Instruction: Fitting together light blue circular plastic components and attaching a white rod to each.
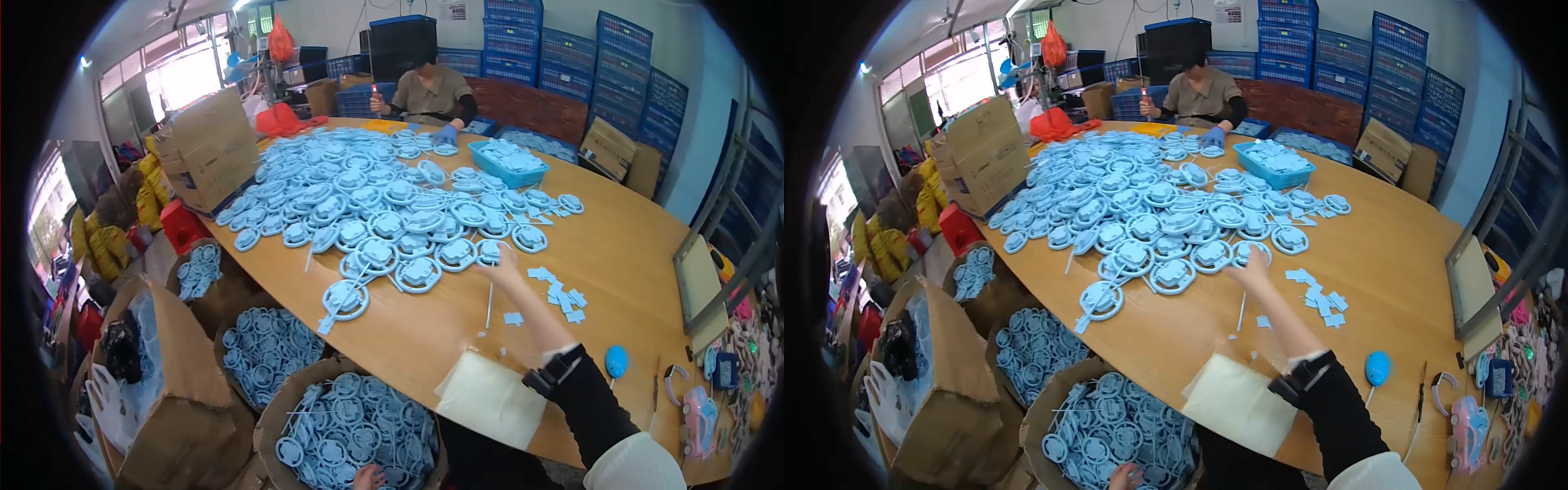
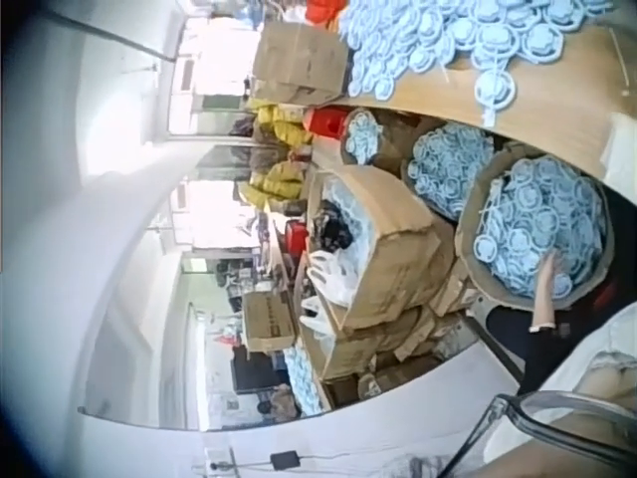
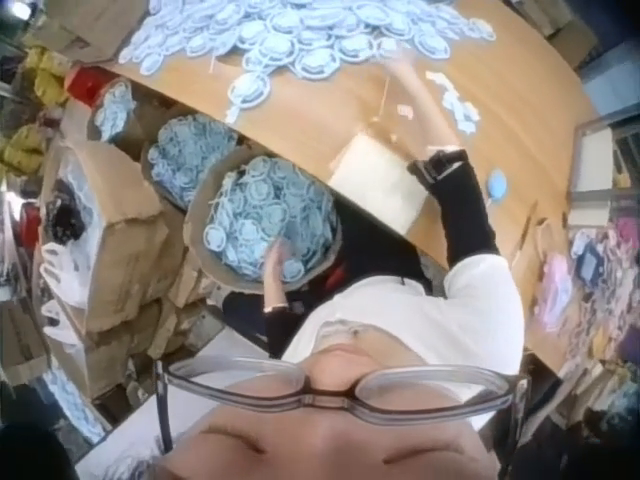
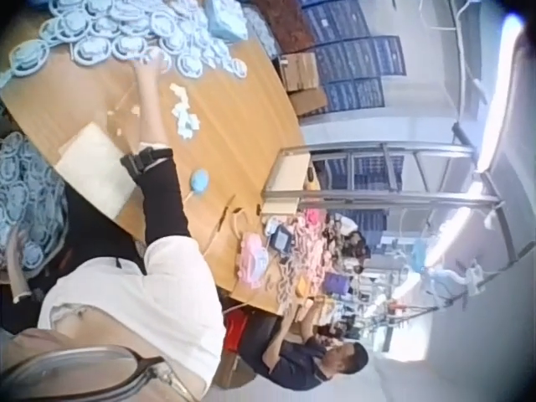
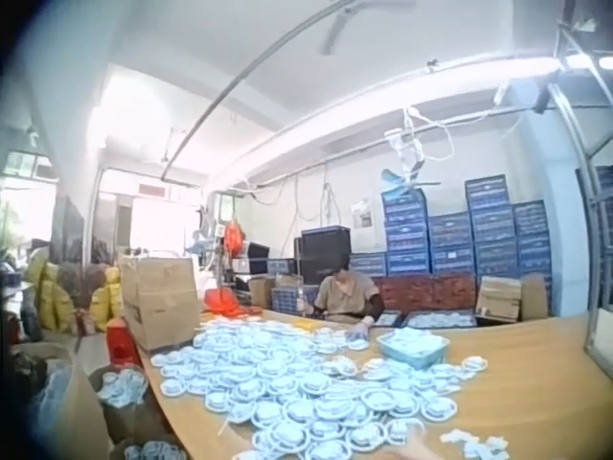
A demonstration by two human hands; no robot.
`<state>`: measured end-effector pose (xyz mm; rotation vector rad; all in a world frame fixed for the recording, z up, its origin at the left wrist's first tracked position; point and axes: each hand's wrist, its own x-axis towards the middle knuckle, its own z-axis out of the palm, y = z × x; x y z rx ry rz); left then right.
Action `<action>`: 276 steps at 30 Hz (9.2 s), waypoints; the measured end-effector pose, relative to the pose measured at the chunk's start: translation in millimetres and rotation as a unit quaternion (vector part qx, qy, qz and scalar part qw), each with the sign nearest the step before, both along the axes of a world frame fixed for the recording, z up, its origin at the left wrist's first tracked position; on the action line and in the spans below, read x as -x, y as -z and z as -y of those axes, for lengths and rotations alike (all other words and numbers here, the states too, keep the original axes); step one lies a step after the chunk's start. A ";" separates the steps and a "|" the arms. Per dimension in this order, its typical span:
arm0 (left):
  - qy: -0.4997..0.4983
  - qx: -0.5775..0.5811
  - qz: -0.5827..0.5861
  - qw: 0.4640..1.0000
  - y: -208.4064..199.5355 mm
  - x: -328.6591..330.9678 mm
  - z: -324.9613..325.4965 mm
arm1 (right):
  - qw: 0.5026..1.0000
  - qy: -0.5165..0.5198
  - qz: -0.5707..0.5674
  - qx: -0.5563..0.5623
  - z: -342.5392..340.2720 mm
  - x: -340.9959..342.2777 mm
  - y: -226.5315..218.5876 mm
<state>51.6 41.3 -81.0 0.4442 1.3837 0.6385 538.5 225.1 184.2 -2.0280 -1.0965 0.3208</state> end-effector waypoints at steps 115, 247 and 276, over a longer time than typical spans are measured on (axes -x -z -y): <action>-0.222 -0.513 -0.082 0.825 -244.1 -79.0 67.3 | 0.755 -0.629 -0.088 -0.165 173.9 263.5 -36.2; 0.082 -0.633 -0.410 0.652 -221.9 -75.3 69.4 | 0.596 -0.447 -0.613 0.264 168.2 259.1 46.5; -0.096 -0.539 -0.158 0.822 -240.1 -75.9 73.4 | 0.789 -0.518 -0.330 0.016 189.3 248.6 -43.5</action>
